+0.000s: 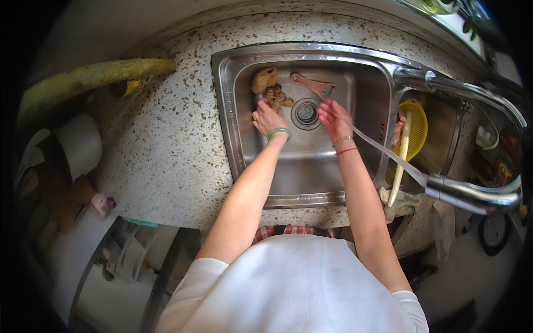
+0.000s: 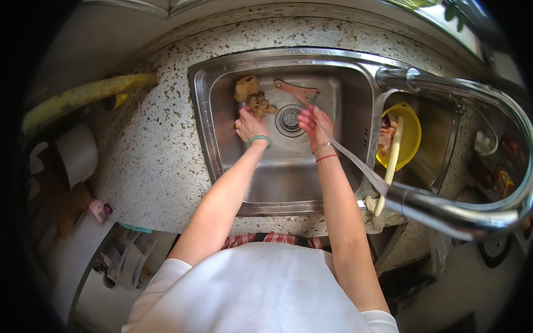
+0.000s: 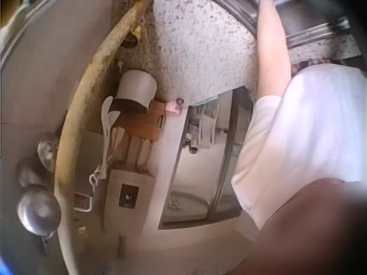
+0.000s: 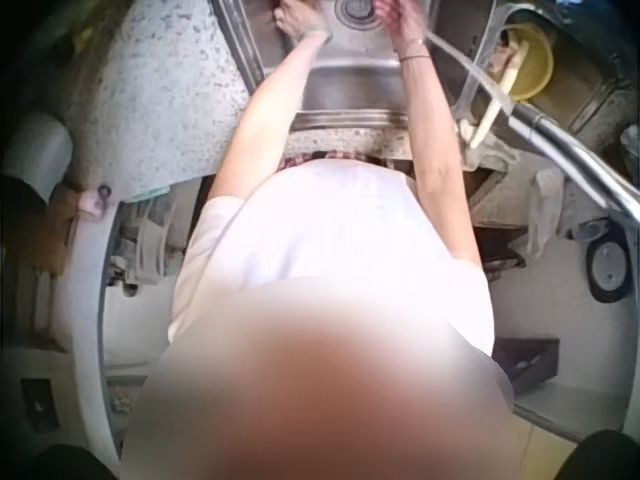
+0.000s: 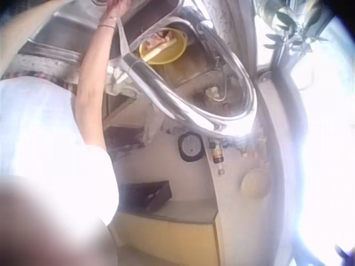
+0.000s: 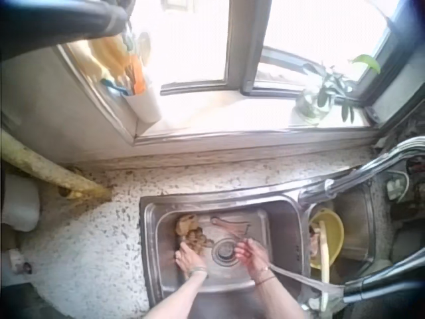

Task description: The person stands at a kitchen sink and washes a piece of ginger root under running water. They rub the ginger with their hands to clean the surface, rotating it to cover different areas. The ginger is held directly in the hands without any tools.

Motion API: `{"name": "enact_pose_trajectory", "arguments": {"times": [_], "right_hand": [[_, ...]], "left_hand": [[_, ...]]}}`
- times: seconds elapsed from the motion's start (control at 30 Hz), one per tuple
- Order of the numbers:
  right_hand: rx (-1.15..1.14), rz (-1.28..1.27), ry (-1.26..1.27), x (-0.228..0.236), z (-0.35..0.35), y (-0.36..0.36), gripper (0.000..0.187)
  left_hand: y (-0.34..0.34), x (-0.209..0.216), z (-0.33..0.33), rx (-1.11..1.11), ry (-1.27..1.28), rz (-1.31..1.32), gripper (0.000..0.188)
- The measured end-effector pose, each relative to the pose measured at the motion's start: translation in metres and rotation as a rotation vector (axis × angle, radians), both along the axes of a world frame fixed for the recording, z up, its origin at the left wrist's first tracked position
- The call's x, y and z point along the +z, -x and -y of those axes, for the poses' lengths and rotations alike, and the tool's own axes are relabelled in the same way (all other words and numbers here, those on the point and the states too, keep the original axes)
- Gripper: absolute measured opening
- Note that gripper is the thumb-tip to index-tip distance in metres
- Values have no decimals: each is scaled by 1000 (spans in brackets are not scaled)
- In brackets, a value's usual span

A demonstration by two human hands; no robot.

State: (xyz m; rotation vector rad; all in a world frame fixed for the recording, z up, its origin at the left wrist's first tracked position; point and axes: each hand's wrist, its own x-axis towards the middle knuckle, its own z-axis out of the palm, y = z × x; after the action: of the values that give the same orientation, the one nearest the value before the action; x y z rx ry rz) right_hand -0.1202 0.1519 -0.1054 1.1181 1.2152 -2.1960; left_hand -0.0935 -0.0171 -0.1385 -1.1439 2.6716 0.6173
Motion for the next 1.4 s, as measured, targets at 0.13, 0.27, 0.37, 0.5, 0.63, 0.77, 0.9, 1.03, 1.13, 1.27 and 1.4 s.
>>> {"name": "enact_pose_trajectory", "arguments": {"times": [0.13,0.27,0.37,0.5,0.63,0.77,0.9,1.03,1.13,1.27,1.4], "right_hand": [[22,-57,57,19,-2,19,34],[297,-211,-391,41,17,3,41],[294,-336,-574,24,16,-25,43],[162,-428,-684,53,9,-33,29],[319,-461,-555,84,0,-35,27],[512,-666,-780,101,17,-45,26],[478,-633,-906,95,21,-38,26],[412,-366,-962,76,25,-21,28],[414,-189,-996,25,31,-22,33],[95,171,-129,-3,7,-15,34],[5,105,387,17,0,-7,24]], "left_hand": [[3,12,-5,111,-150,79,60],[-19,-7,-25,200,-615,-117,66],[-24,26,-64,192,-969,-179,79],[-34,82,-70,85,-1134,-217,86],[-18,138,-41,196,-1187,-165,61],[-10,138,-28,12,-969,-154,46],[-12,125,-38,-98,-767,-371,42],[-10,120,-49,-182,-538,-453,40],[-5,108,-48,-133,-583,-472,39],[-8,79,-32,143,-700,-497,39],[-33,2,0,28,-569,-223,39]]}}
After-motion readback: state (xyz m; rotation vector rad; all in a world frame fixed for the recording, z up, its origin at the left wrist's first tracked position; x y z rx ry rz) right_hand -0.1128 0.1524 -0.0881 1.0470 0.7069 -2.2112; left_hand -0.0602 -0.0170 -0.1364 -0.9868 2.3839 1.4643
